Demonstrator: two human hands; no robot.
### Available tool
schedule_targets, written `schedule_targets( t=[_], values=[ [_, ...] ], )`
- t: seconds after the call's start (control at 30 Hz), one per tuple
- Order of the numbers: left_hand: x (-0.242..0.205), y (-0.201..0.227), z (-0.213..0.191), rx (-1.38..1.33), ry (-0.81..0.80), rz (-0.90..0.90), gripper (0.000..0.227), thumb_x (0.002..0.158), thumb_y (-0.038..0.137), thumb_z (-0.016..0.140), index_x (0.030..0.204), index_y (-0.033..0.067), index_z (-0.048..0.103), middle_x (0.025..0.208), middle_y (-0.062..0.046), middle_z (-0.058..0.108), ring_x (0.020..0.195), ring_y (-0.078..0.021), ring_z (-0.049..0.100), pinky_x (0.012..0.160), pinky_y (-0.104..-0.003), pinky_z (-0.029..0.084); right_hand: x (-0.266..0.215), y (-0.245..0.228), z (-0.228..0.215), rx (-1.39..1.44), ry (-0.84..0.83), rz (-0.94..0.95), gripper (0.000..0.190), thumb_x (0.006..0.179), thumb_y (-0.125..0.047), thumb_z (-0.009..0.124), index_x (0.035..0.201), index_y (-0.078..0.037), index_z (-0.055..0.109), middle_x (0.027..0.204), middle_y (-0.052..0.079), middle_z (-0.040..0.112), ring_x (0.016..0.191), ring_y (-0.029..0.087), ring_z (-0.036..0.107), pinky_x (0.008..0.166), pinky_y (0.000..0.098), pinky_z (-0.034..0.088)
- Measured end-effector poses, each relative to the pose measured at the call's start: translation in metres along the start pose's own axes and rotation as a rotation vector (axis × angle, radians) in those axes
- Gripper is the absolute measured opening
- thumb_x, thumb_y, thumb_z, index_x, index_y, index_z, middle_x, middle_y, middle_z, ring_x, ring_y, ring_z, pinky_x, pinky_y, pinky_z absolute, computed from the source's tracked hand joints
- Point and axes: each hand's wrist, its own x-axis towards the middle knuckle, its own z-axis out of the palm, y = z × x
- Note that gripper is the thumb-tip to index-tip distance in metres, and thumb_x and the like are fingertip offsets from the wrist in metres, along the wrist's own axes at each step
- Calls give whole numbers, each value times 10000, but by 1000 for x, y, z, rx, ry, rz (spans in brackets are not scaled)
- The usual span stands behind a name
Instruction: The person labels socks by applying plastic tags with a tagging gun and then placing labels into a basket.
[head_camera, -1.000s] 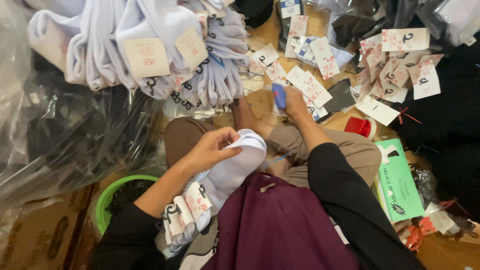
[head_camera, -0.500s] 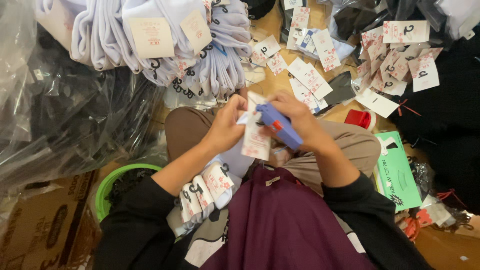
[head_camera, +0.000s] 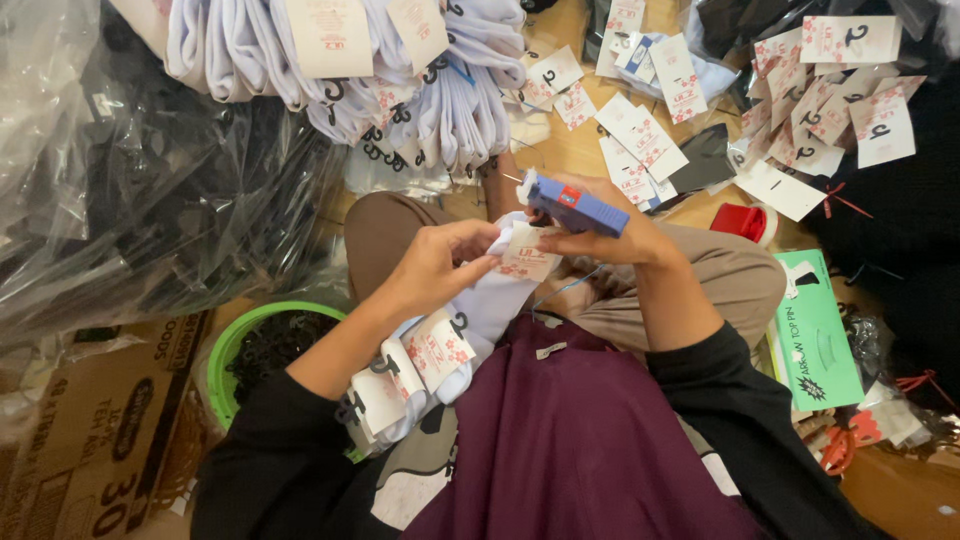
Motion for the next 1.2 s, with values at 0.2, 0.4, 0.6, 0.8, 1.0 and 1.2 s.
schedule_targets(
  t=[0.2,0.4,0.6,0.8,1.0,1.2],
  values=[
    [-4,17,11,-79,93,-58,162,868,33,764,1028,38,741,751,-51,736,701,-66,627,634,-211,560,-3,7,7,-22,91,34,351,758,-128,913,996,-63,664,823,55,686,793,147,610,779,305,496],
    [3,-5,10,50,421,-124,77,858,126,759,929,101,744,674,-13,740,602,-18,618,566,-172,525,-25,7,25,-307,407,42,177,884,-191,817,983,-128,684,781,106,684,712,263,711,689,326,527],
    [5,-7,12,202,531,-78,64,852,119,755,907,116,721,665,-26,737,540,-56,598,530,-213,512,-46,10,61,33,194,153,160,886,-215,778,787,-121,695,681,46,701,647,113,603,643,288,486],
    [1,7,18,240,516,-41,80,891,130,724,971,140,733,716,-48,765,619,-93,704,572,-246,548,-40,1,71,76,223,204,210,922,-244,746,735,-157,704,647,14,712,589,114,618,600,247,464],
    [-1,8,24,291,429,86,186,892,63,692,1060,115,753,745,-101,759,682,-250,756,605,-328,567,-41,46,92,36,349,196,234,921,-209,773,760,-84,658,569,80,599,573,109,527,557,272,425],
    [0,44,21,323,388,208,381,945,38,601,1320,70,541,791,-226,701,701,-442,696,623,-529,511,-33,46,100,219,379,267,382,920,-205,760,578,-123,610,409,23,565,390,97,518,446,209,400]
  ],
)
